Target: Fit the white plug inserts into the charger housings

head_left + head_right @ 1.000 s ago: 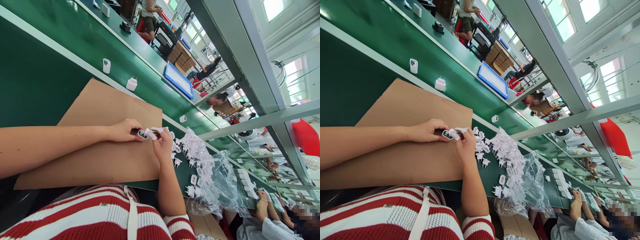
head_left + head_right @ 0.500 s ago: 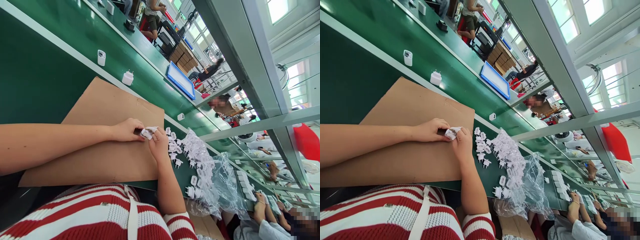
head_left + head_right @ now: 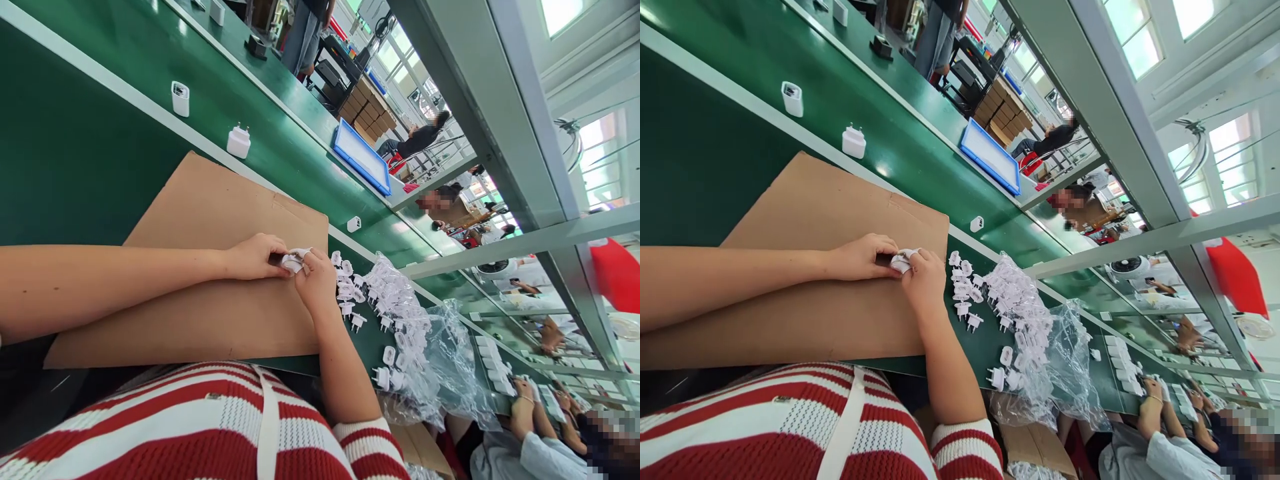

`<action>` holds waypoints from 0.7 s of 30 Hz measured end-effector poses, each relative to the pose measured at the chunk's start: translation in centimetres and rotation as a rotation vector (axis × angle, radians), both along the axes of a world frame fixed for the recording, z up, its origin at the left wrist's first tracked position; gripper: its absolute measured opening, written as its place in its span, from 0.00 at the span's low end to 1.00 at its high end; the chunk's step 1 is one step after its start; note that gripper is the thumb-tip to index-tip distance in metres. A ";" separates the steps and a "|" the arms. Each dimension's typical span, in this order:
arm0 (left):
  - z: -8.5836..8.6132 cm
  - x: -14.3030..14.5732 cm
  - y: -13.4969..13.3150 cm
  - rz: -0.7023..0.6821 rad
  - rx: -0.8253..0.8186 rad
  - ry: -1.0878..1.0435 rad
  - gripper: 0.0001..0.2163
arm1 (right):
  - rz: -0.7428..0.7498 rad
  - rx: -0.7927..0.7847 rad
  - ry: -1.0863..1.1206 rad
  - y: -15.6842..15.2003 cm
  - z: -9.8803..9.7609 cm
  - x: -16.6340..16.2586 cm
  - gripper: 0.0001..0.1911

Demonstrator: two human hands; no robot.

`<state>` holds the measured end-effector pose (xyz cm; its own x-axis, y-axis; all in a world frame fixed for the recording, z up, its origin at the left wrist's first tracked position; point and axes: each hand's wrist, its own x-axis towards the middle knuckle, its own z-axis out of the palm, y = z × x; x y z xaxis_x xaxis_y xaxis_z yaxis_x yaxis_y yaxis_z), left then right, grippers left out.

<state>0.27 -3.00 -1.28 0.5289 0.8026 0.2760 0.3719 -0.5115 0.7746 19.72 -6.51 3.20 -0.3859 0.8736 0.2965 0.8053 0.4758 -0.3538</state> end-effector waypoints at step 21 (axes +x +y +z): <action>5.6 -2.2 14.5 0.746 0.008 0.245 0.15 | -0.582 -0.094 -0.321 1.0 -2.6 5.1 0.22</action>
